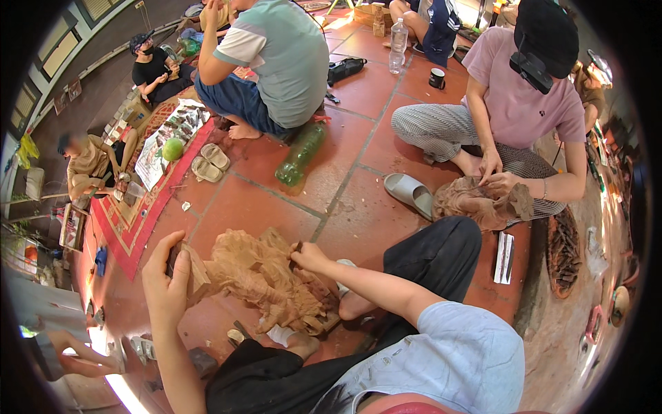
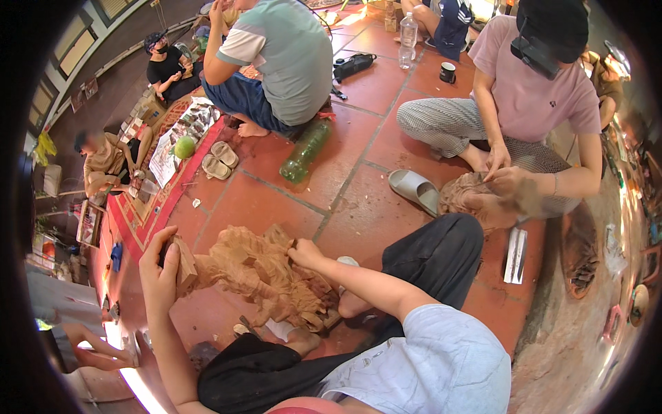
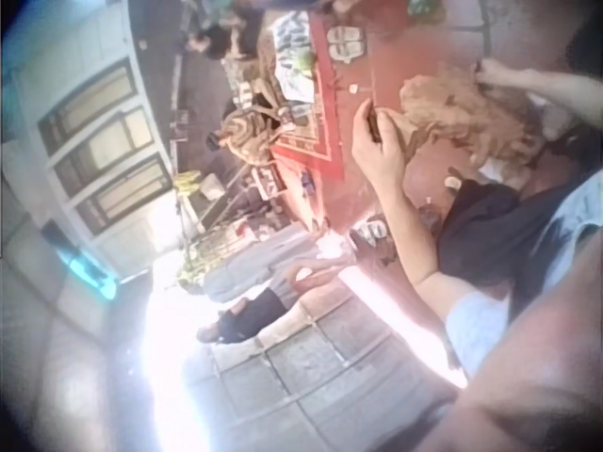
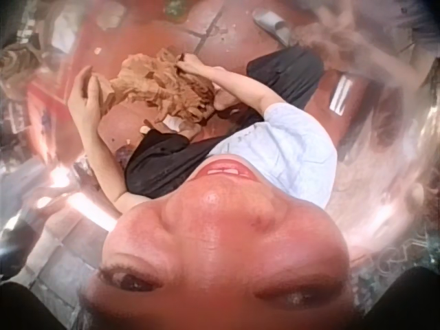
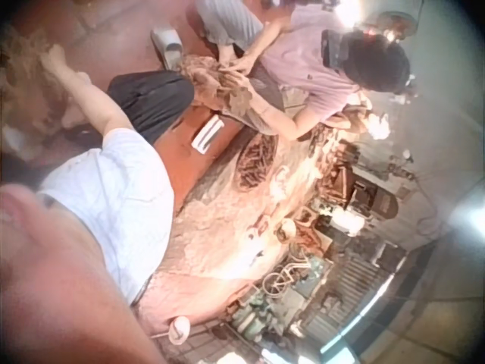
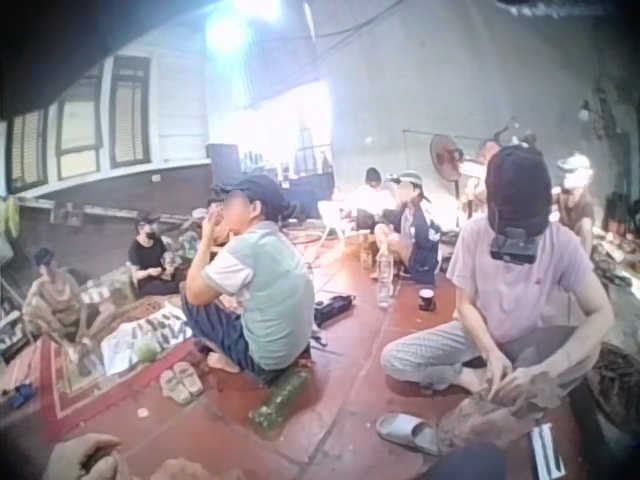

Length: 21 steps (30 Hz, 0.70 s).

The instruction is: The person sits on the floor and carves a piece of wood using a small knife. They hold the wood in their left hand and carefully shape it with the knife in their right hand, creating wood shavings.

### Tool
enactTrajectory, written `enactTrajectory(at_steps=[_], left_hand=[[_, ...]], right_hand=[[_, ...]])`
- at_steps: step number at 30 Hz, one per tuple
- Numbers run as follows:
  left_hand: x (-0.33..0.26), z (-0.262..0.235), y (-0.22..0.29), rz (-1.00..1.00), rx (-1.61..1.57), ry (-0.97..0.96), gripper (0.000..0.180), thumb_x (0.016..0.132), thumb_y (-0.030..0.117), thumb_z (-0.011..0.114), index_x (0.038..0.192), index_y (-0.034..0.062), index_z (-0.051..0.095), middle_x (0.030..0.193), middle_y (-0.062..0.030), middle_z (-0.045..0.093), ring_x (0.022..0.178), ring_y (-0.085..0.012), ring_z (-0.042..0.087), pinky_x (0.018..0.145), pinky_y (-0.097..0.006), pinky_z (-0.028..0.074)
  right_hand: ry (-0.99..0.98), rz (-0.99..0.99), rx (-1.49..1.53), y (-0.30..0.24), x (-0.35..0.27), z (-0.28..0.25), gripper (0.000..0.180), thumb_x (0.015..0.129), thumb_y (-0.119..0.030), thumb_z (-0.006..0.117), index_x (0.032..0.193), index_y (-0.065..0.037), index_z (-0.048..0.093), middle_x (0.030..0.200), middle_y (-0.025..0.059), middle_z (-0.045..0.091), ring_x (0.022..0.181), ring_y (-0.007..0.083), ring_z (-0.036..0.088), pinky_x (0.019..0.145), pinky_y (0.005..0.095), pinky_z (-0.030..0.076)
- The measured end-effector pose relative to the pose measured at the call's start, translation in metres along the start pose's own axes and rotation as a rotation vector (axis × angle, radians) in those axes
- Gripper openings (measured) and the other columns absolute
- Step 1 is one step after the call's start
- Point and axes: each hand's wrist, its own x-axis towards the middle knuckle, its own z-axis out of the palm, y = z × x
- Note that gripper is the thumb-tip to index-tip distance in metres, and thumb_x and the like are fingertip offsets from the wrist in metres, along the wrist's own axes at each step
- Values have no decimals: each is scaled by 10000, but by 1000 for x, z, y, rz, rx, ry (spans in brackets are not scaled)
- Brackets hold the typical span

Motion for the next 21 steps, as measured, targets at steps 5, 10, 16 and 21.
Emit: enactTrajectory(at_steps=[5, 10, 16, 21], left_hand=[[3, 2, 5, -23, -14, -8, 294, 855, 169, 546, 1088, -5, 585, 939, -119, 633, 875, -181, 593, 803, -293, 444], [1, 1, 3, -1, -16, 9, 298, 855, 177, 547, 1085, -6, 588, 933, -122, 636, 870, -188, 596, 796, -297, 448], [2, 0, 4, -3, 11, 9, 300, 853, 175, 545, 1087, -7, 587, 932, -132, 636, 880, -204, 605, 799, -306, 451], [4, 2, 4, 15, 5, 16, 304, 851, 177, 543, 1087, -8, 587, 932, -141, 634, 882, -217, 608, 799, -310, 453]], right_hand=[[46, 85, -97, 17, 12, -18, 242, 780, -173, 488, 881, -19, 644, 826, 182, 657, 803, 345, 629, 726, 402, 487], [20, -83, -201, 14, -8, 20, 252, 778, -174, 506, 905, -12, 650, 836, 172, 662, 792, 326, 635, 715, 400, 490], [-14, 114, 194, 7, -3, -18, 236, 794, -175, 525, 882, 1, 655, 813, 133, 676, 687, 237, 646, 634, 332, 502], [83, -7, -95, 20, -2, 15, 242, 795, -178, 510, 885, -8, 656, 847, 140, 683, 756, 267, 653, 699, 359, 498]])
